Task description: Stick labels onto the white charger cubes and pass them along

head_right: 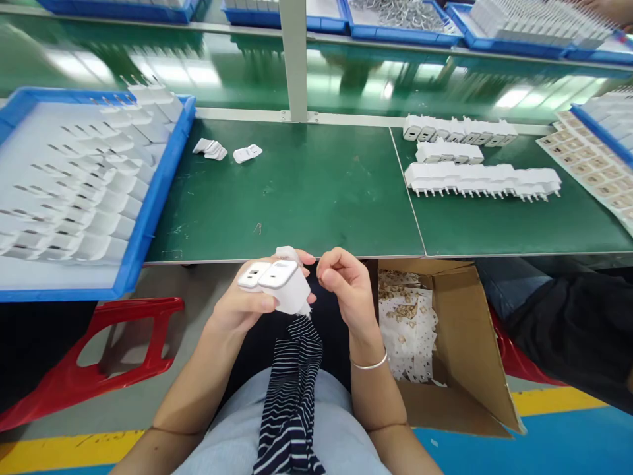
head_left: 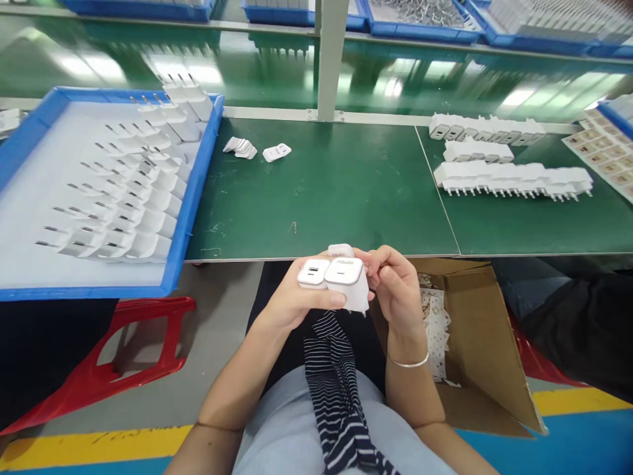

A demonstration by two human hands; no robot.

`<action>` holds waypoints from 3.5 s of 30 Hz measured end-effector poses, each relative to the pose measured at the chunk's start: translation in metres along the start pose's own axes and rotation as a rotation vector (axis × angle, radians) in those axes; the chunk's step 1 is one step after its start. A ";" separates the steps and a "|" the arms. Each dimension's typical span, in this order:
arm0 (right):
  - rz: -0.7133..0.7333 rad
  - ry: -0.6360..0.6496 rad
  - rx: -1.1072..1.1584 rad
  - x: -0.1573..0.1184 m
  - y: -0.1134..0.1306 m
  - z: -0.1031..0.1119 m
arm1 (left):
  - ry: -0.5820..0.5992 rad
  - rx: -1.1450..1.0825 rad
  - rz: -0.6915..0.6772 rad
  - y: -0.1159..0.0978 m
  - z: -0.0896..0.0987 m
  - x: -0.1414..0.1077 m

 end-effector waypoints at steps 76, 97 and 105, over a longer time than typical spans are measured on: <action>-0.132 -0.117 -0.163 -0.041 0.014 -0.029 | -0.335 0.955 -0.610 -0.014 -0.013 -0.013; -0.144 -0.104 -0.260 -0.037 0.018 -0.028 | -0.297 1.019 -0.637 -0.007 -0.013 -0.013; -0.065 -0.136 -0.443 -0.035 0.023 -0.028 | -0.303 0.864 -0.530 -0.002 -0.009 -0.011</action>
Point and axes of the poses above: each hand's wrist, its own x-axis towards the middle knuckle, its own z-axis out of the back of the hand, y = z × x, the point moved 5 cm from there along x, towards the middle knuckle, and after that the axes turned 3 degrees about y, right-handed, at the moved point
